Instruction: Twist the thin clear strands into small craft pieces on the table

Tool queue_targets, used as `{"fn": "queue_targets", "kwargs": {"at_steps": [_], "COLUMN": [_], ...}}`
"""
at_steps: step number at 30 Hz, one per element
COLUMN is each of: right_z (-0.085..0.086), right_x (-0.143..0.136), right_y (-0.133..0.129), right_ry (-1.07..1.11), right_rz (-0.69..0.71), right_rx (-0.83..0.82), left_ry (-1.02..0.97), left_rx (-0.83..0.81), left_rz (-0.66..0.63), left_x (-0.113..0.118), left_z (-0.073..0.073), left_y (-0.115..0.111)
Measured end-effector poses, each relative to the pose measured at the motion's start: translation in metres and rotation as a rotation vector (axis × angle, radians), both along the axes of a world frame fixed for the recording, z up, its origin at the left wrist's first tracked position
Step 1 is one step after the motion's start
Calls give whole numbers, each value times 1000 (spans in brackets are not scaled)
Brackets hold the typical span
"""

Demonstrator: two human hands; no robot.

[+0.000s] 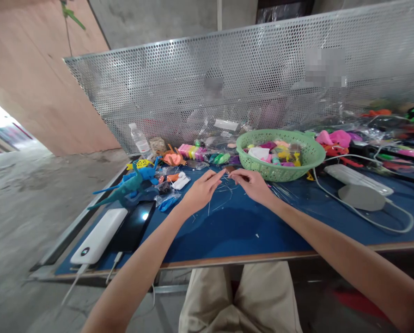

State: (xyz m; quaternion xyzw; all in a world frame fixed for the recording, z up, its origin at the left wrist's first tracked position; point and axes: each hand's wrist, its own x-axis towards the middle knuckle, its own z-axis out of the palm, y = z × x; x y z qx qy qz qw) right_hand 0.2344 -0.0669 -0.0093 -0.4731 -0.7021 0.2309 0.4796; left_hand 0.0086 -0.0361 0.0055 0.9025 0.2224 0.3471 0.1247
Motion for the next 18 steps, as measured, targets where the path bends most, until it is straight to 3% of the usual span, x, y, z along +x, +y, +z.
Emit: {"fn": "queue_targets", "kwargs": {"at_steps": [4, 9, 14, 18], "right_z": [-4, -9, -10, -9], "right_x": [-3, -9, -12, -14], "right_y": [3, 4, 3, 3], "right_ry": [47, 173, 212, 240], "right_rz": [61, 129, 68, 56], "right_rx": [-39, -69, -11, -1], "left_ry": [-77, -240, -393, -459], "left_rx": [-102, -295, -399, -523], "left_rz": [-1, 122, 159, 107], "left_x": [0, 3, 6, 8], "left_z": [1, 6, 11, 11], "left_y": [-3, -13, -14, -12]}}
